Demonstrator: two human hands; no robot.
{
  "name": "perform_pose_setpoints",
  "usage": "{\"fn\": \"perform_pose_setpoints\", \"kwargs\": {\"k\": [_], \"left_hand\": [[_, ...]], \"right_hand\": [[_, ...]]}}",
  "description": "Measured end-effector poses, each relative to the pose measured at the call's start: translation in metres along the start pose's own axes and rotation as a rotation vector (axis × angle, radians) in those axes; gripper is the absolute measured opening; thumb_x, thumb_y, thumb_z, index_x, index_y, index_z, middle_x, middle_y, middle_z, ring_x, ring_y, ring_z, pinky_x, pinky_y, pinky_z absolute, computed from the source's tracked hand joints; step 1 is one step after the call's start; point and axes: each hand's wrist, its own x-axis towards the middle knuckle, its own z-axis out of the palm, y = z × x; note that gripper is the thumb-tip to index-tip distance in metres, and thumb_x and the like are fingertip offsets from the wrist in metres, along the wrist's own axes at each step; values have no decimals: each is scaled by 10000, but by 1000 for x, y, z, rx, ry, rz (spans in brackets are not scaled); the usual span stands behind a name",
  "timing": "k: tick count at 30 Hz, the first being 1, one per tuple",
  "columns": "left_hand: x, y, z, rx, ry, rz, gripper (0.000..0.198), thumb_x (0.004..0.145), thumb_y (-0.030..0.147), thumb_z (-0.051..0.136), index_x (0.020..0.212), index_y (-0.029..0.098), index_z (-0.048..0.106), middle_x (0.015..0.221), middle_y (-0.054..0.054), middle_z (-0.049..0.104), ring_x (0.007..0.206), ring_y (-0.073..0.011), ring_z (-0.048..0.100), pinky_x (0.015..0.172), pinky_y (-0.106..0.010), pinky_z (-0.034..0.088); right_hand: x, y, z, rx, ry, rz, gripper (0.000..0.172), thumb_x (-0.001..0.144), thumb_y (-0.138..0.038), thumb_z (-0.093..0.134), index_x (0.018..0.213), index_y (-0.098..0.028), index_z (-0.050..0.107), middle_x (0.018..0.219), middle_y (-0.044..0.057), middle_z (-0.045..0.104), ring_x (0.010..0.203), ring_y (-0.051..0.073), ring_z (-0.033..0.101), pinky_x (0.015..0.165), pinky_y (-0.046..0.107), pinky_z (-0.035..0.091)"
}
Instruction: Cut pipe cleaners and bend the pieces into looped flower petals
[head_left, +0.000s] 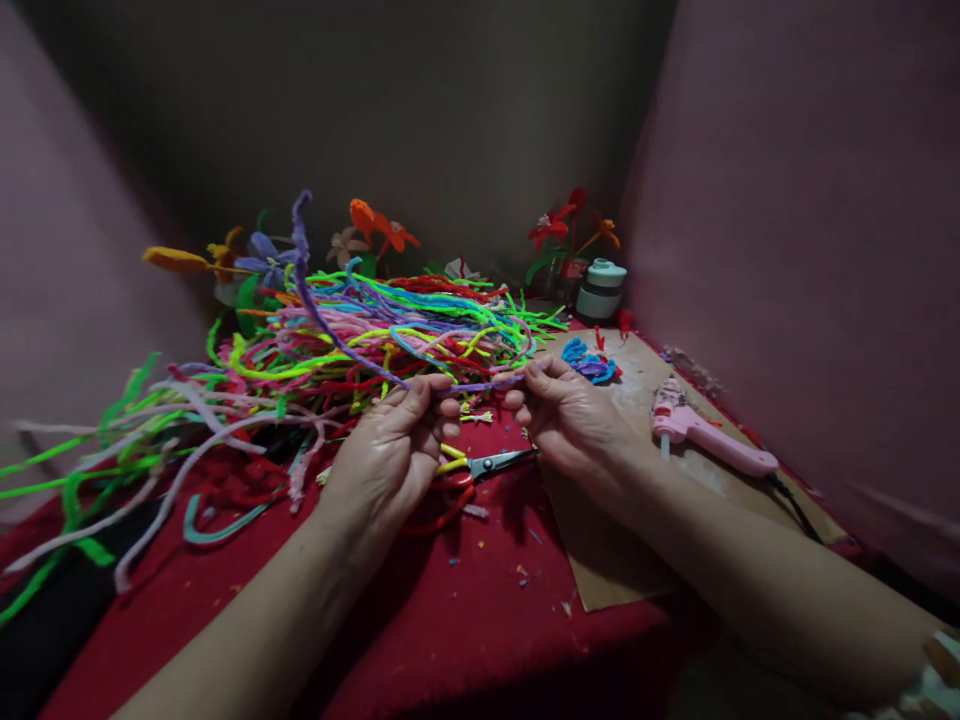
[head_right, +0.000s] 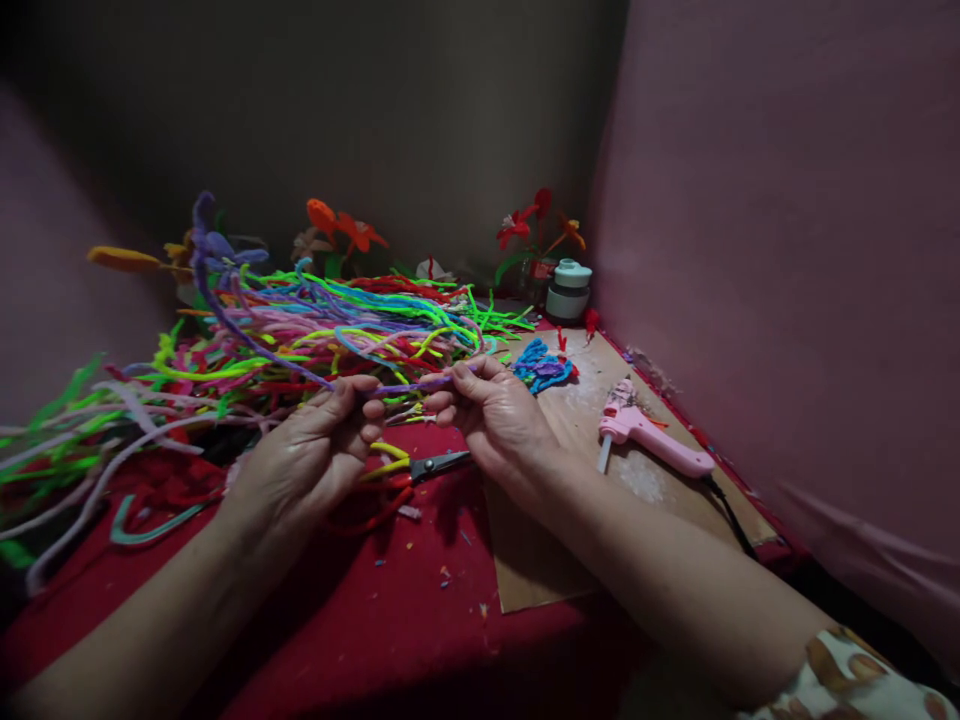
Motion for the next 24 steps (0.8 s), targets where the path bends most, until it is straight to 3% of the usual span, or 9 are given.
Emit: {"fn": "perform_pose_setpoints", "kwargs": {"k": [8,10,13,15,20,24], "left_hand": [[3,13,-2,-135,130,37,260,861,81,461,686,111,650,727,-41,675,578,-55,619,523,-124,516],[3,14,0,-137,155,35,254,856,72,469,684,114,650,722,-39,681,601,-62,637,526,-119,518],[1,11,2,-155,176,30,243,851,57,474,697,109,655,703,-29,679,618,-59,648,536,-105,515],[0,6,2,-139,115,6,217,848,68,484,732,108,664,679,-30,672,604,-66,643,537,-120,518],[-2,-9,-4,-11,-187,-86,90,761,155,634,828,113,676,575,-28,632,478,-78,577,461,-159,485],[-2,-10,-6,73,-165,-67,178,679,190,714,831,112,664,559,2,598,435,-55,524,388,-131,412]], "right_hand": [[1,-8,-2,5,28,-49,115,777,-159,596,709,-178,504,571,-29,598,491,102,607,380,159,419],[-1,-9,2,-7,-25,-81,108,768,-221,635,782,-173,540,685,-1,652,547,110,630,457,188,482],[-5,-4,8,-50,-128,-68,266,701,-214,710,927,-162,580,918,55,681,714,130,661,665,246,536],[-8,3,10,-81,-184,-17,289,676,-165,718,940,-157,602,939,61,682,754,137,664,739,273,529],[-10,16,8,-160,-212,-5,175,738,-206,662,901,-144,640,732,30,687,598,116,635,602,254,524],[-12,12,7,-262,-158,7,128,769,-259,641,777,-131,641,625,14,656,499,85,585,514,207,482]]}}
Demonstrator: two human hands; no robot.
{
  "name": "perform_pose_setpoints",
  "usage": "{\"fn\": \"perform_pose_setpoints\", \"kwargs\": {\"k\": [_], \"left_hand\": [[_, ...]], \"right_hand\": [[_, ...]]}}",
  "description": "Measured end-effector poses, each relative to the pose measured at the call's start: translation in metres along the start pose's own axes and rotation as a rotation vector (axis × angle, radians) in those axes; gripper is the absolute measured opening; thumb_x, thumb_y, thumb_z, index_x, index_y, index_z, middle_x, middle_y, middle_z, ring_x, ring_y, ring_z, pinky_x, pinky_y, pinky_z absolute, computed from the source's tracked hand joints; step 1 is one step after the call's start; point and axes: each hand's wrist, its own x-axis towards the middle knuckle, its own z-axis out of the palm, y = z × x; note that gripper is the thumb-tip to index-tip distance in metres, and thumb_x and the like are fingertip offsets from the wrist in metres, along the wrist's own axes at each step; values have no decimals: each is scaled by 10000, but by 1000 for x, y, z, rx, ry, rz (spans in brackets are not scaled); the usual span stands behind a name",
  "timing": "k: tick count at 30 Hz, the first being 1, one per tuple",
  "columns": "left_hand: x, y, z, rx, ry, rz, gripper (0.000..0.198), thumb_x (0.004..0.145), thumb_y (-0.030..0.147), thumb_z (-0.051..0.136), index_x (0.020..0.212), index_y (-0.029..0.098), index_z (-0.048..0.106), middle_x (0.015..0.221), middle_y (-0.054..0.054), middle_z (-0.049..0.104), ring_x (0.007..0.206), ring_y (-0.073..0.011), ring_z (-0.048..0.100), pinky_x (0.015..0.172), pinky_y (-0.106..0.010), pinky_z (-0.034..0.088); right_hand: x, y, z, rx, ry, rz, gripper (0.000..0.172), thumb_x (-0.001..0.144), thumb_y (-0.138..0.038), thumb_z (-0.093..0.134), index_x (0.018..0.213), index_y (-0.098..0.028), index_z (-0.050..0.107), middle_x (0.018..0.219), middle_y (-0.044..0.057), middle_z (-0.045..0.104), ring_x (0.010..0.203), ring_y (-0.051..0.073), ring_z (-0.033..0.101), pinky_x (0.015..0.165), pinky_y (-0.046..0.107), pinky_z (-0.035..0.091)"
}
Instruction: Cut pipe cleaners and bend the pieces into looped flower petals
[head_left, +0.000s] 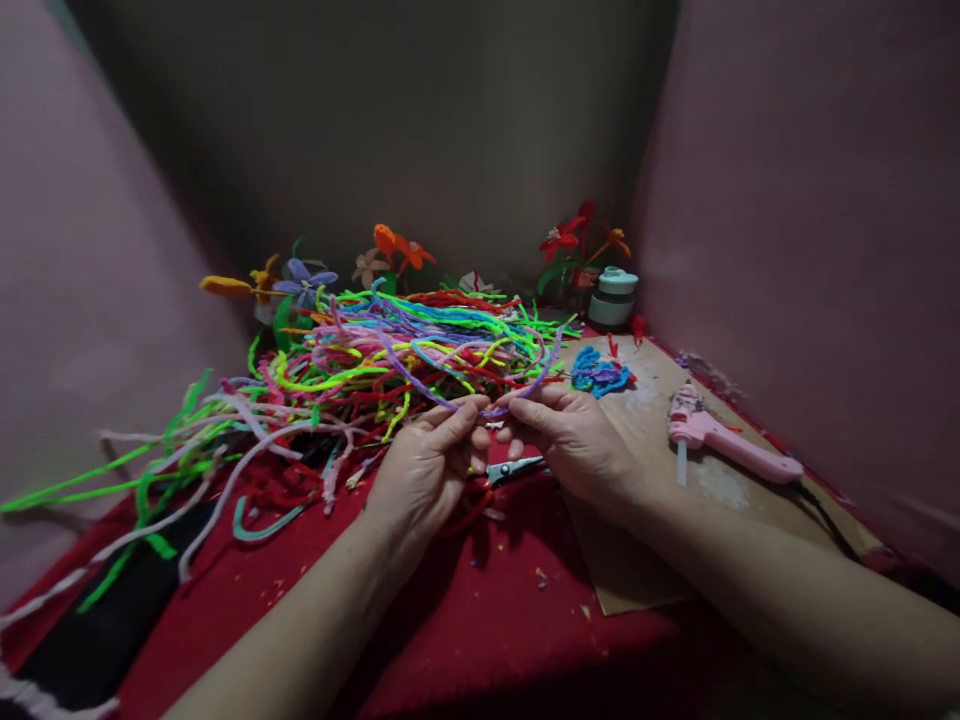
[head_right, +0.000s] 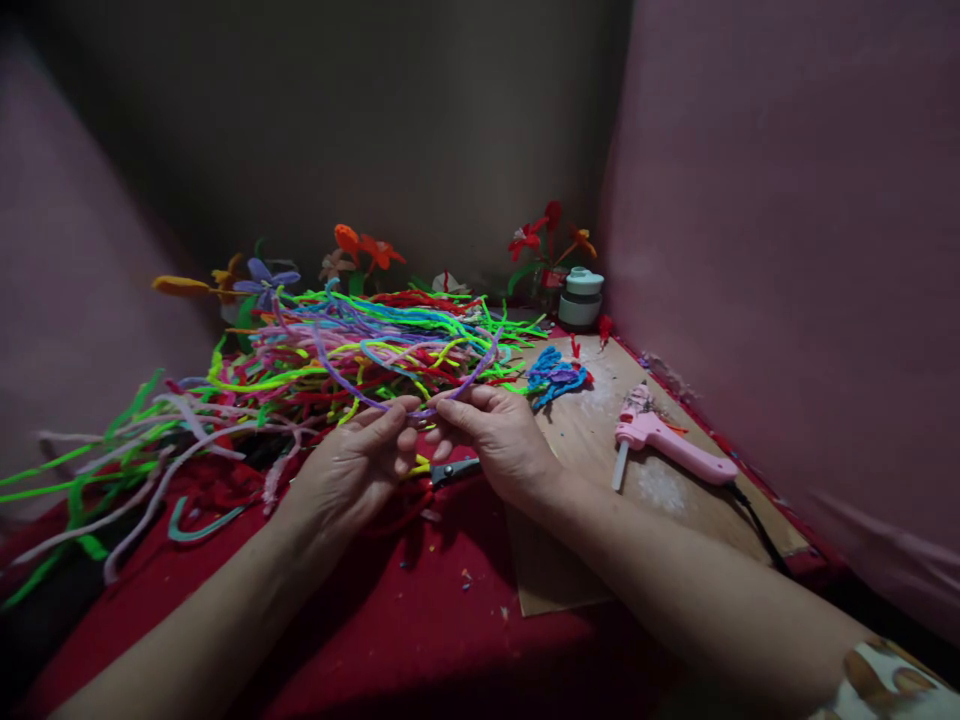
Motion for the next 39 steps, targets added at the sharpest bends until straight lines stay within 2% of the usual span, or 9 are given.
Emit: {"fn": "perform_pose_setpoints", "kwargs": {"k": [4,10,14,18,23,30,32,36,39], "left_hand": [[-3,7,2,92,88,32,199,644,213,736,789,120,635,489,42,536,376,-36,451,354,-125,361],[-10,3,5,306,71,34,228,716,315,680,849,140,620,476,38,552,372,-51,470,386,-148,390],[-9,3,7,211,34,113,175,686,259,703,788,144,620,545,21,596,453,-68,527,440,-165,445],[-9,6,7,151,-24,73,192,683,237,696,839,146,632,584,3,619,467,-82,547,425,-177,465],[-11,8,6,211,10,29,229,679,266,705,877,188,619,729,6,646,432,-59,515,356,-167,424],[-15,11,7,544,-5,58,282,762,361,620,981,185,637,503,49,521,371,-50,411,355,-148,320],[-16,12,8,578,-24,67,268,762,370,618,945,177,655,471,51,496,373,-47,399,369,-148,303],[-16,11,6,612,1,92,257,759,394,618,701,145,642,434,44,464,379,-39,390,383,-147,289],[-14,10,5,556,-1,93,234,763,383,619,722,153,637,461,49,477,393,-37,404,400,-143,318]], "right_hand": [[0,-2,-1,12,19,-23,133,761,-271,654,744,-142,623,656,11,660,508,83,588,494,198,473],[3,-3,-2,116,15,-10,83,719,-196,673,781,-145,655,708,16,664,568,91,602,472,179,455],[0,-6,-1,54,3,36,118,682,-203,697,783,-143,694,639,4,641,499,67,536,443,170,409],[-5,-6,-1,-45,-49,64,143,691,-238,694,796,-142,707,598,-9,611,468,54,490,449,179,376],[-9,-5,2,-206,-58,24,107,723,-247,656,754,-147,680,542,-31,559,443,55,450,429,184,346],[-10,-5,5,-333,-106,108,139,753,-269,607,731,-141,656,527,-34,539,389,48,423,363,173,311],[-10,-4,5,-335,-117,126,139,747,-274,610,725,-145,654,527,-38,540,384,52,434,348,170,317],[-9,-5,6,-322,-131,169,111,743,-245,611,701,-148,647,515,-43,541,380,51,443,338,160,324],[-8,-4,5,-306,-122,213,143,763,-249,603,679,-139,638,471,-45,515,371,46,421,346,155,319]]}}
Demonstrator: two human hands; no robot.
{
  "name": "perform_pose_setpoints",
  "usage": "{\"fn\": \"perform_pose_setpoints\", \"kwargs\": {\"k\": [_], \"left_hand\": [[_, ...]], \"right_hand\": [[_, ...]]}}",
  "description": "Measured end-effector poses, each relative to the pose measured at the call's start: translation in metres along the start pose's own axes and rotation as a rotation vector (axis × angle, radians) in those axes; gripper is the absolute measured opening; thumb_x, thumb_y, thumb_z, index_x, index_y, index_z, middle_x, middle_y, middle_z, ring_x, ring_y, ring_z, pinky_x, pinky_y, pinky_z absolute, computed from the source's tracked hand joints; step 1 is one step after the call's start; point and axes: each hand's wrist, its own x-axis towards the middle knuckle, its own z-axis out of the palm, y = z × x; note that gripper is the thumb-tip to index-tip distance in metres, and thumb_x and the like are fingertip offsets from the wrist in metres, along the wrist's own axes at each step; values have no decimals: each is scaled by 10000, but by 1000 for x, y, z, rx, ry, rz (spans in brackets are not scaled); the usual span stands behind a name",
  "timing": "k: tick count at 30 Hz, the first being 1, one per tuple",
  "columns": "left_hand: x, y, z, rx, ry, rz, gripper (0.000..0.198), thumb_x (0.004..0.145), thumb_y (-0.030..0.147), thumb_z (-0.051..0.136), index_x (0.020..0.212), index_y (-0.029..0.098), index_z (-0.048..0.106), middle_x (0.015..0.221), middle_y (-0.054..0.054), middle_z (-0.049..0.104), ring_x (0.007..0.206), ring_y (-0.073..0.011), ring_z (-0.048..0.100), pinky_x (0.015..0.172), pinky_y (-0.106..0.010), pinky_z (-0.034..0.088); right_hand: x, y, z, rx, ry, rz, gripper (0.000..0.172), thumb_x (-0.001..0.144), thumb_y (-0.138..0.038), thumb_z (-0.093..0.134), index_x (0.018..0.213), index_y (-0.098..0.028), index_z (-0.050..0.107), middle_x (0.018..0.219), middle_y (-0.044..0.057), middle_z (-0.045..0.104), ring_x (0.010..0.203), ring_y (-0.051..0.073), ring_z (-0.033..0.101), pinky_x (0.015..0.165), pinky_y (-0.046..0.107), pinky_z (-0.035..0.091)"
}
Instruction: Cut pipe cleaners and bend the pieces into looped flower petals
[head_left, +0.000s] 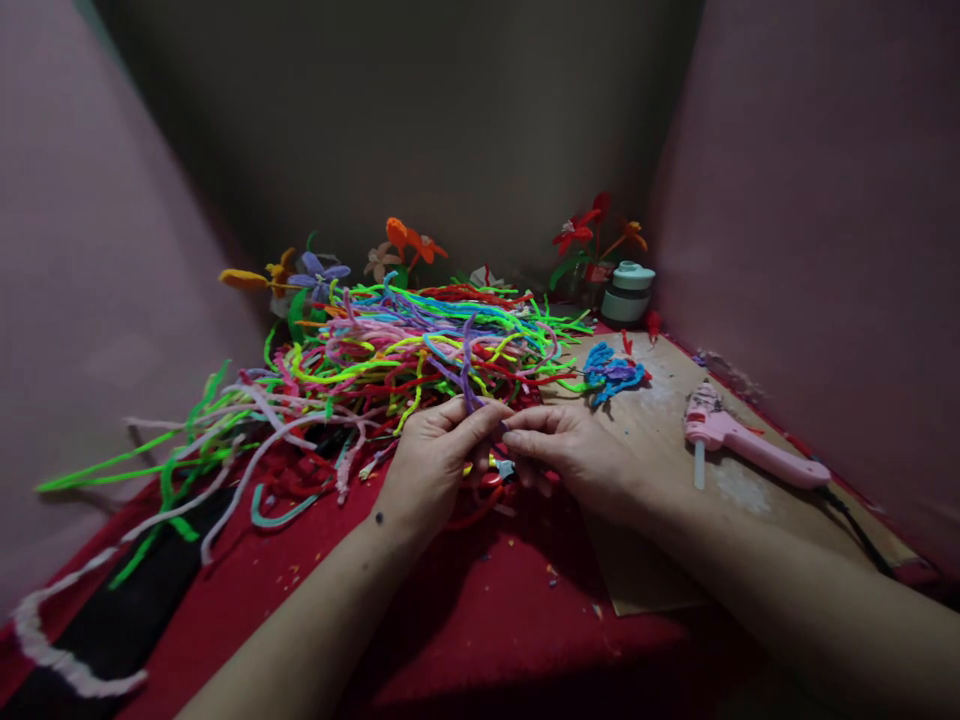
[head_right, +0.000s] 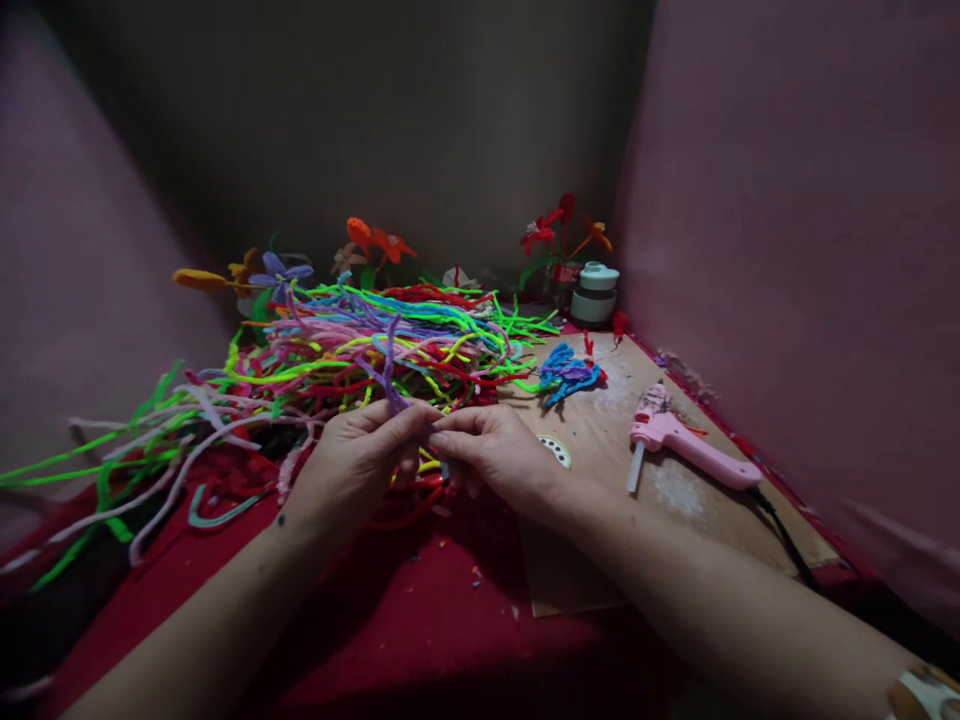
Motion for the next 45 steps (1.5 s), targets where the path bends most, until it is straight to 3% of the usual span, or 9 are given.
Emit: {"fn": "perform_pose_setpoints", "kwargs": {"k": [5,8,14,20,26,32,36,42,45], "left_hand": [[1,-1,0,-118,-24,-33,215,768,378,616,785,165,637,457,60,472,376,-42,418,387,-150,338],[0,0,1,-164,-37,-36,218,770,375,614,800,160,629,454,55,478,366,-59,437,369,-167,347],[-1,2,2,-224,-43,-1,191,769,328,621,816,143,637,467,47,511,354,-65,452,364,-182,372],[-2,3,3,-144,-42,54,166,770,302,620,838,152,638,494,36,554,398,-85,512,429,-203,433],[2,8,-1,-51,124,107,159,766,289,612,733,133,607,497,17,573,422,-102,538,457,-217,461],[8,8,-9,112,247,205,119,772,221,587,695,131,598,445,24,548,363,-77,470,371,-178,365],[10,6,-13,44,155,193,139,777,266,594,739,135,622,454,30,538,390,-74,472,390,-177,364],[12,0,-13,-79,-45,-13,202,700,278,687,864,164,653,537,35,575,434,-63,496,443,-178,416],[12,-4,-11,-41,-49,-15,205,704,280,682,859,146,670,506,32,565,432,-67,498,462,-188,429]], "right_hand": [[4,7,-5,135,-128,97,170,775,-280,620,791,-114,653,579,-10,571,446,56,489,421,169,403],[5,10,-6,213,-183,152,213,788,-316,610,749,-107,627,616,11,584,472,65,522,408,165,410],[5,6,0,312,-91,195,246,665,-303,705,605,-115,558,530,-25,528,361,37,460,315,139,356],[2,5,4,301,-18,189,262,619,-311,731,626,-123,549,547,-24,545,341,40,459,285,140,351],[0,9,5,84,83,47,225,702,-325,675,642,-140,563,450,-53,502,310,44,436,282,144,320],[-1,9,7,-63,96,0,204,747,-301,620,635,-163,522,428,-71,481,292,41,412,271,140,264],[-1,8,8,-96,128,25,180,777,-284,580,654,-164,524,435,-71,480,295,33,379,278,144,262],[-1,8,8,-87,147,27,175,782,-286,563,662,-163,533,461,-66,482,319,31,392,290,143,264],[1,9,7,-101,140,18,177,781,-293,557,669,-158,538,471,-65,476,321,32,391,289,143,261]]}}
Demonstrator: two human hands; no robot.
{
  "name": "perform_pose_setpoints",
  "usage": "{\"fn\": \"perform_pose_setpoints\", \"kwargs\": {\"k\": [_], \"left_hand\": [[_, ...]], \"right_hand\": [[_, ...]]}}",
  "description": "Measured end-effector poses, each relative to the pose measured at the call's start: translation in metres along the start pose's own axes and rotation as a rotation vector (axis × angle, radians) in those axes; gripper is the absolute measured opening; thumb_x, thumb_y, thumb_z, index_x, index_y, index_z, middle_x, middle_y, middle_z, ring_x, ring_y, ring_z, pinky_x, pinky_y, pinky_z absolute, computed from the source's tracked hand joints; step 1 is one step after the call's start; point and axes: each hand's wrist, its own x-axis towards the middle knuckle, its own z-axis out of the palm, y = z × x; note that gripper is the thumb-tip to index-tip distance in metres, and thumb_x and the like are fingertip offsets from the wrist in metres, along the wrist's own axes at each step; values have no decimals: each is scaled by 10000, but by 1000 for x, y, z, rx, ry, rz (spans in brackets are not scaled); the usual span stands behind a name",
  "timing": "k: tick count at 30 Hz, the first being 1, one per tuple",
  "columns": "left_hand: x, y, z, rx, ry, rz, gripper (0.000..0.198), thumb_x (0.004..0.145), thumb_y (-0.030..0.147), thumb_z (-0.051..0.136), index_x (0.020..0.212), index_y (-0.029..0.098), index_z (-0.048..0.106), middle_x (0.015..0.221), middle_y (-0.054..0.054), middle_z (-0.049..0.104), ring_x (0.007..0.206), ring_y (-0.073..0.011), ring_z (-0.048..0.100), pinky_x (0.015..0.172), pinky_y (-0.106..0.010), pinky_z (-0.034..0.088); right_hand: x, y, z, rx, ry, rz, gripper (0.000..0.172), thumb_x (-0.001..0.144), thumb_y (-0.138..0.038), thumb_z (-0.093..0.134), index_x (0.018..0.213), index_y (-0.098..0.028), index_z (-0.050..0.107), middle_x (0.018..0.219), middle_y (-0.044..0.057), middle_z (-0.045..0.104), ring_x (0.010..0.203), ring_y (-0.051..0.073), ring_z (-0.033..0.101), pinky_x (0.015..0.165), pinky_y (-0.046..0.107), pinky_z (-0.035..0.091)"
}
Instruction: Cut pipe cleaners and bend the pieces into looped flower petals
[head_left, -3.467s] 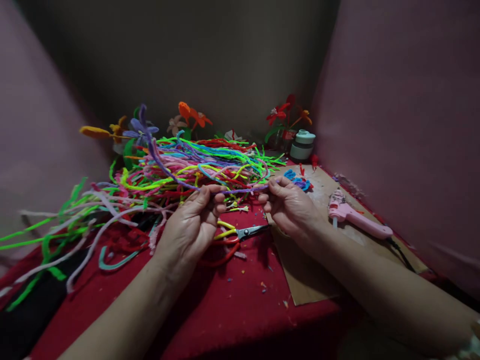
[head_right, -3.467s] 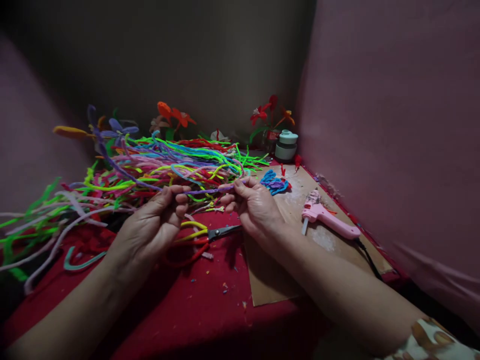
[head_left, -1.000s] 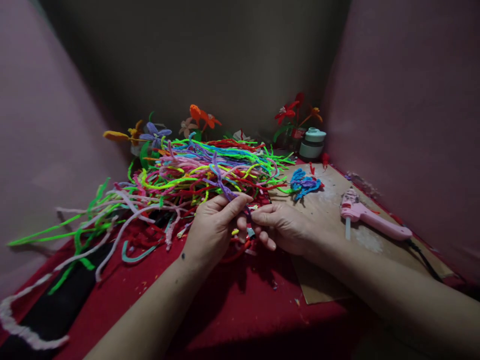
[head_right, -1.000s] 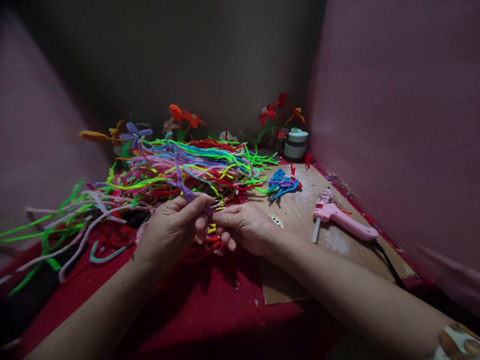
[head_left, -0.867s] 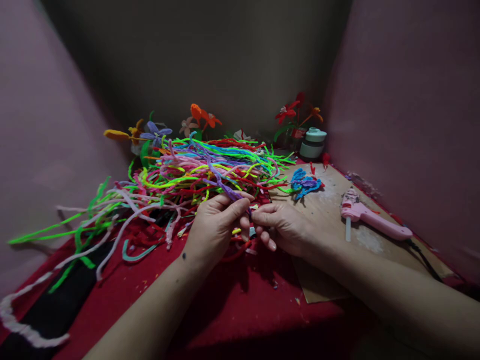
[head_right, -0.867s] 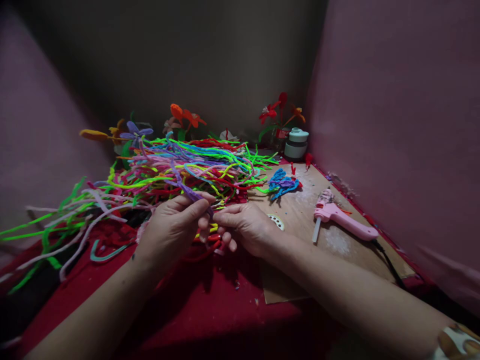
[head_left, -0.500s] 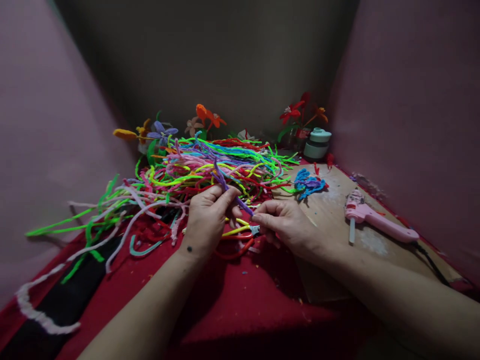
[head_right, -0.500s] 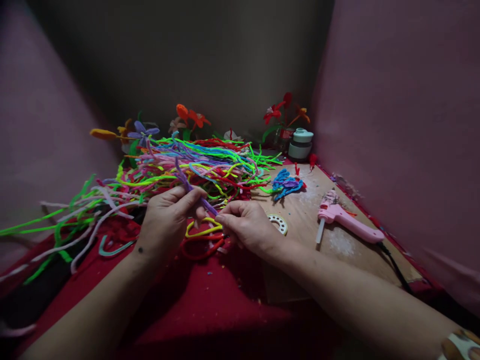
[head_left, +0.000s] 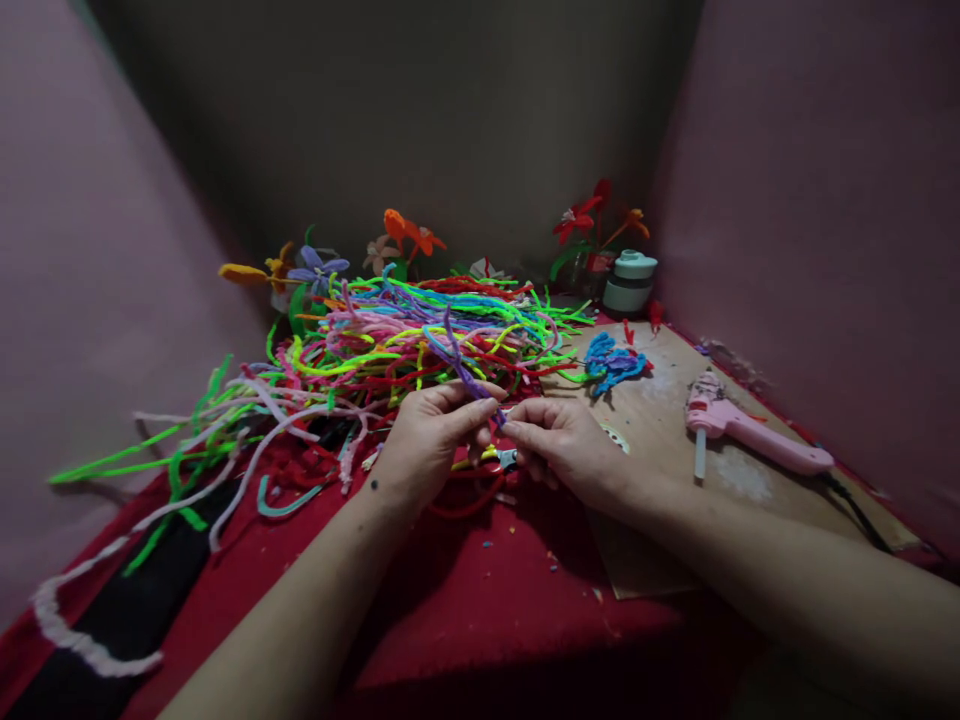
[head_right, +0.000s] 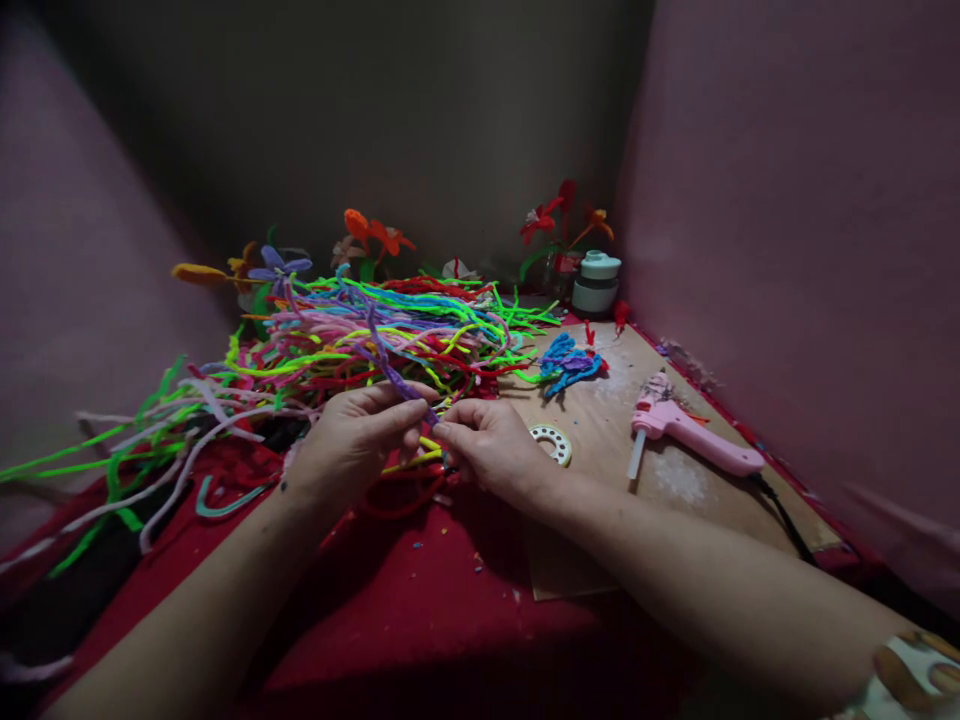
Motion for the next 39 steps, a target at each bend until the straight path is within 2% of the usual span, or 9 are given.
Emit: {"fn": "perform_pose_setpoints", "kwargs": {"k": [8,12,18,23,26,28,33,35,39], "left_hand": [[4,-4,8,-147,187,84,236,725,281,648,914,140,640,469,65,501,381,-56,440,404,-180,369],[7,0,4,-300,212,120,136,714,191,636,831,127,606,450,75,463,374,-48,410,396,-173,349],[7,9,3,-427,209,124,56,730,103,591,777,129,575,488,57,482,427,-54,434,411,-172,389],[13,14,-14,-544,332,168,83,729,31,558,742,111,577,593,40,514,419,-31,429,354,-152,364],[17,11,-25,-629,374,96,90,746,21,527,758,74,598,647,0,556,478,-37,499,399,-145,415],[16,7,-25,-622,316,-13,114,726,3,530,782,60,611,675,-23,583,492,-41,520,419,-144,432],[5,-3,-5,-371,-138,-255,193,680,145,682,865,104,644,669,-18,602,456,-61,523,404,-175,439],[2,-7,2,-284,-166,-237,203,685,239,702,836,113,650,604,0,583,431,-59,509,398,-169,422],[0,-11,6,-198,-97,-191,218,688,300,693,802,118,654,506,21,551,383,-61,483,381,-167,385]], "right_hand": [[-2,5,4,-18,17,-75,171,781,-259,562,655,-161,500,471,-68,461,355,28,389,322,144,270],[-5,11,4,-67,15,-152,196,792,-286,569,653,-164,504,496,-56,471,395,38,419,351,159,279],[-7,8,3,-97,50,-135,197,800,-297,564,671,-161,505,478,-59,465,390,39,393,374,171,287],[-11,8,2,-63,28,-91,200,806,-311,564,687,-161,505,494,-59,477,387,35,412,374,163,287],[-10,8,1,-17,57,-57,207,801,-325,573,691,-162,507,482,-60,484,368,32,395,363,161,281],[-9,8,0,32,84,-30,213,795,-343,578,702,-165,506,475,-63,485,349,33,379,344,160,257],[-7,5,-1,80,74,-10,251,785,-369,590,675,-162,500,481,-56,495,349,32,385,338,155,250],[-7,3,-1,90,55,4,265,783,-380,590,664,-160,503,467,-56,487,343,31,378,330,152,238],[-8,2,-1,120,41,25,265,778,-384,598,666,-162,505,461,-57,490,333,31,377,313,146,214]]}}
